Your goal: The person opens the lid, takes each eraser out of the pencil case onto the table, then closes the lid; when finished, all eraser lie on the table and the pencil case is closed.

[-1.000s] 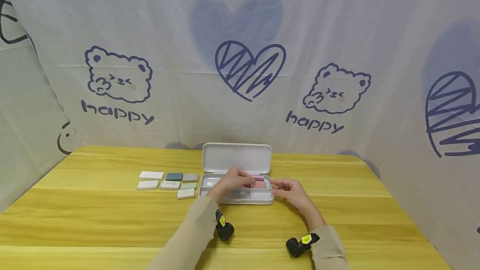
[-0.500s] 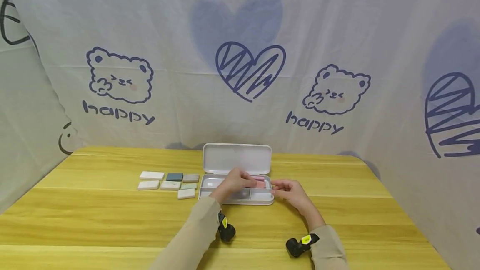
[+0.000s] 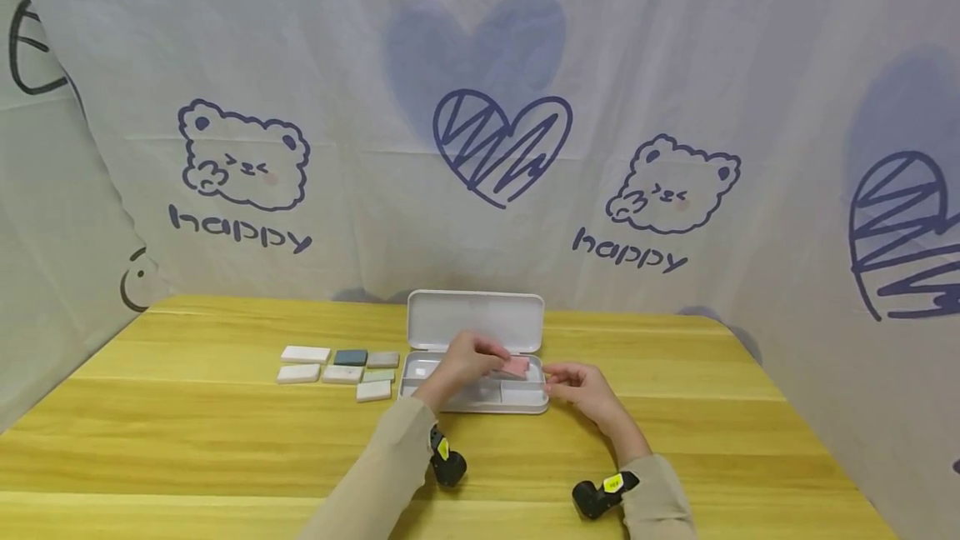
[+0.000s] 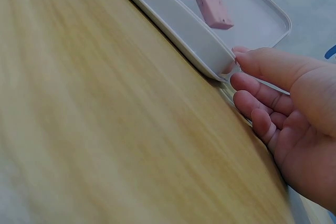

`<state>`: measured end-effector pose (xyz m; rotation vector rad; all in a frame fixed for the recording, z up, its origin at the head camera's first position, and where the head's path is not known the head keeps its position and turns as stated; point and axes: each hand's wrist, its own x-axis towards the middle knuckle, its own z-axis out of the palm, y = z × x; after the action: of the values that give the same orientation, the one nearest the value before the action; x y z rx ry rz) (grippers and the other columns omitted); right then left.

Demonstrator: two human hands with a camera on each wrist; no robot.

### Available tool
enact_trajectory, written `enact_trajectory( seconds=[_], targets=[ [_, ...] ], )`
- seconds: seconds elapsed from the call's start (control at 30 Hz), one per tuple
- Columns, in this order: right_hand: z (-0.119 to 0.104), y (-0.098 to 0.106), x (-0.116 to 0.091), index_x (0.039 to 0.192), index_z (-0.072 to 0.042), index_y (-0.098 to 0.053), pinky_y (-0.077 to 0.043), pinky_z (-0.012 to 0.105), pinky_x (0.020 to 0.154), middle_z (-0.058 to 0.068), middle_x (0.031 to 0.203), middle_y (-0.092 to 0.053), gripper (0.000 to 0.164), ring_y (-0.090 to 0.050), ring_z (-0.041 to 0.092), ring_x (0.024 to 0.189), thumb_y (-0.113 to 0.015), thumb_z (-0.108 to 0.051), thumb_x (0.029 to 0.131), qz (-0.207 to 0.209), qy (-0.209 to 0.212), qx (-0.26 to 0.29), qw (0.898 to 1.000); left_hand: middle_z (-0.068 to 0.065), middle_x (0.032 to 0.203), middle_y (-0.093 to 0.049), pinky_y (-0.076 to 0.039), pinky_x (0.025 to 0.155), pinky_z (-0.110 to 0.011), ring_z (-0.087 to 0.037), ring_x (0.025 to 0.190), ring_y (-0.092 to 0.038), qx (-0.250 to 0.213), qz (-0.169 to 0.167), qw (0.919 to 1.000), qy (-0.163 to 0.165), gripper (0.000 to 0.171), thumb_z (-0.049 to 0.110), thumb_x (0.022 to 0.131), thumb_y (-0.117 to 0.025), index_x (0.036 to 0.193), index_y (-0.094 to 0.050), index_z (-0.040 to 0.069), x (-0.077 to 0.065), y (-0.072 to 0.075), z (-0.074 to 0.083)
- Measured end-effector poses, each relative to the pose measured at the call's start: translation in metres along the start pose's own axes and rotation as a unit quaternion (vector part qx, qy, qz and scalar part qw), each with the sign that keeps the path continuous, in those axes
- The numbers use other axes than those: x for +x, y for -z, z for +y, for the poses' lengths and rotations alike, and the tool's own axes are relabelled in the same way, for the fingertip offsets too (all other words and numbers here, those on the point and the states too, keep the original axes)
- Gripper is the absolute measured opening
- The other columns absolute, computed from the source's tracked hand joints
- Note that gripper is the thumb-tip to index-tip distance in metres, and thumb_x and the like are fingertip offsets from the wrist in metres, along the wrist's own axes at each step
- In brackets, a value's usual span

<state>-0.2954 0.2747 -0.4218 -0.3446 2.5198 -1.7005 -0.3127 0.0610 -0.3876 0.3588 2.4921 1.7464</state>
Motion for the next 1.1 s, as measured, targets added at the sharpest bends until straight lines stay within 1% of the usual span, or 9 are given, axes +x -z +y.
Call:
enact_trajectory(
  seconds=[0.1, 0.2, 0.33, 0.57, 0.67, 0.8, 0.9, 1.1],
  targets=[
    [0.0, 0.0, 0.0, 0.113, 0.011, -0.054, -0.041, 0.022, 0.058, 0.011, 0.089, -0.062, 0.039, -0.051, 0.013, 0.071, -0.065, -0.009, 0.081, 0.001, 0.0, 0.0, 1.0, -0.001, 0.069, -0.061, -0.041, 0.052, -0.02, -0.01, 0.057, -0.048, -0.014, -0.002, 0.9999, 0.007, 0.007, -0.002, 0.075, -0.064, 0.079, -0.069, 0.0, -0.003, 0.005, 0.001],
    [0.001, 0.0, 0.0, 0.112, 0.012, -0.054, -0.041, 0.022, 0.057, 0.011, 0.089, -0.062, 0.039, -0.05, 0.013, 0.07, -0.065, -0.009, 0.081, 0.002, 0.003, 0.0, 1.0, -0.002, 0.072, -0.061, -0.043, 0.055, -0.022, -0.013, 0.062, -0.051, -0.024, -0.002, 0.9996, 0.017, 0.006, 0.001, 0.076, -0.065, 0.08, -0.069, 0.001, -0.005, 0.01, 0.002],
    [0.003, 0.0, 0.0, 0.112, 0.012, -0.054, -0.042, 0.021, 0.057, 0.01, 0.088, -0.061, 0.039, -0.05, 0.012, 0.07, -0.065, -0.008, 0.08, 0.002, 0.007, -0.003, 1.0, -0.002, 0.076, -0.063, -0.046, 0.06, -0.025, -0.015, 0.067, -0.054, -0.029, -0.002, 0.9994, 0.019, 0.006, 0.003, 0.078, -0.065, 0.083, -0.069, 0.002, -0.008, 0.018, 0.002],
    [0.005, -0.001, 0.0, 0.112, 0.012, -0.054, -0.041, 0.022, 0.057, 0.011, 0.088, -0.061, 0.038, -0.05, 0.012, 0.07, -0.065, -0.007, 0.08, 0.002, 0.012, -0.003, 1.0, -0.004, 0.08, -0.064, -0.048, 0.066, -0.03, -0.012, 0.068, -0.055, -0.04, 0.006, 0.9991, 0.016, 0.009, 0.004, 0.079, -0.063, 0.085, -0.069, 0.001, -0.013, 0.033, -0.003],
    [0.004, 0.0, 0.0, 0.112, 0.012, -0.054, -0.041, 0.022, 0.057, 0.011, 0.088, -0.061, 0.038, -0.05, 0.011, 0.07, -0.064, -0.007, 0.081, 0.002, 0.014, -0.002, 1.0, -0.004, 0.08, -0.065, -0.048, 0.068, -0.032, -0.018, 0.072, -0.057, -0.04, 0.011, 0.999, 0.018, 0.01, 0.005, 0.08, -0.063, 0.087, -0.069, 0.001, -0.017, 0.042, -0.003],
    [0.003, 0.0, 0.0, 0.113, 0.011, -0.054, -0.041, 0.022, 0.057, 0.011, 0.089, -0.061, 0.039, -0.049, 0.012, 0.07, -0.064, -0.009, 0.082, 0.003, 0.011, -0.004, 1.0, -0.005, 0.08, -0.065, -0.047, 0.066, -0.028, -0.024, 0.076, -0.058, -0.042, 0.021, 0.9987, 0.019, 0.012, 0.005, 0.081, -0.062, 0.089, -0.069, 0.0, -0.023, 0.053, -0.004],
    [0.003, 0.0, 0.0, 0.113, 0.011, -0.054, -0.041, 0.022, 0.057, 0.01, 0.089, -0.061, 0.039, -0.049, 0.012, 0.07, -0.064, -0.01, 0.082, 0.003, 0.011, -0.007, 1.0, -0.006, 0.081, -0.065, -0.046, 0.064, -0.026, -0.023, 0.075, -0.058, -0.041, 0.029, 0.9986, 0.016, 0.012, 0.005, 0.082, -0.062, 0.09, -0.069, -0.001, -0.027, 0.062, -0.007],
    [0.003, -0.001, 0.0, 0.112, 0.012, -0.054, -0.041, 0.022, 0.058, 0.01, 0.088, -0.06, 0.039, -0.049, 0.012, 0.071, -0.065, -0.008, 0.081, 0.002, 0.016, 0.0, 1.0, -0.006, 0.085, -0.064, -0.047, 0.072, -0.033, -0.018, 0.076, -0.057, -0.038, 0.04, 0.9979, 0.034, 0.013, 0.006, 0.083, -0.061, 0.092, -0.068, 0.0, -0.035, 0.081, -0.011]
  ],
)
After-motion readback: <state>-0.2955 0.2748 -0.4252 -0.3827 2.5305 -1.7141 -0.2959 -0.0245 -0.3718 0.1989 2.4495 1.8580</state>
